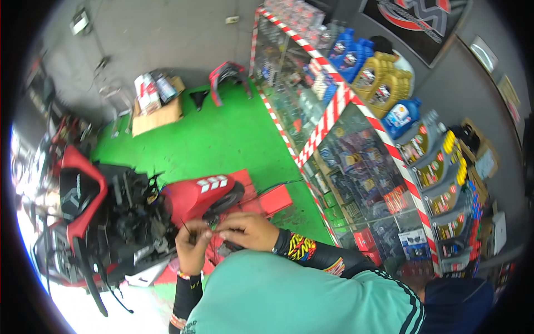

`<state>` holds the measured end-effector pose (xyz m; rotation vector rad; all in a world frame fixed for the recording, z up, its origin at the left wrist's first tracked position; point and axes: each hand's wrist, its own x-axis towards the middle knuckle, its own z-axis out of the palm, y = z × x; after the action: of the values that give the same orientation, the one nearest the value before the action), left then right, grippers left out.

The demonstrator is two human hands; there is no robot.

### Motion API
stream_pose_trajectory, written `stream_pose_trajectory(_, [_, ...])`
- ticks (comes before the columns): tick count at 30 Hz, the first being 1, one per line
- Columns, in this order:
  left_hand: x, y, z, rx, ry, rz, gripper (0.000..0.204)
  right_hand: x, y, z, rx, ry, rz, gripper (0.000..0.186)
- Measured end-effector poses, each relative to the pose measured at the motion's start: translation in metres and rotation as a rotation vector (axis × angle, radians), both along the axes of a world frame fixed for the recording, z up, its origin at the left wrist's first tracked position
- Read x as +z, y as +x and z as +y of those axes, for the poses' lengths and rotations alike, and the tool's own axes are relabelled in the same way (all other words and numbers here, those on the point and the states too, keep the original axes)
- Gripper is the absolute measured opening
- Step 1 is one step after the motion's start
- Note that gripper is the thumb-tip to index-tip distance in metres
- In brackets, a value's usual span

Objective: The user is repairing or adjusting the front panel and wiring of a red Honda motorcycle.

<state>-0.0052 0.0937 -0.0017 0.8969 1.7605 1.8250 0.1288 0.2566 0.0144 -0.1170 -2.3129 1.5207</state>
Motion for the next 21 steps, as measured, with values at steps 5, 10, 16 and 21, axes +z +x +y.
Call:
stream_pose_trajectory(5, [0.000,-0.007,-0.017,0.128,0.211,-0.557,0.019,-0.010,-0.010,-0.004,-0.083,-0.362,-0.141,0.019])
stream_pose_trajectory(10, [0.004,-0.022,-0.041,0.098,0.142,-0.391,0.025,-0.002,-0.039,-0.012,0.049,-0.373,-0.180,0.016])
stream_pose_trajectory(16, [-0.001,-0.018,-0.063,0.231,0.351,-0.437,0.033,0.003,-0.064,-0.023,0.184,-0.161,-0.153,0.016])
stream_pose_trajectory(21, [-0.006,-0.019,-0.084,0.348,0.229,-0.279,0.028,-0.003,-0.074,-0.026,0.220,-0.102,-0.094,0.017])
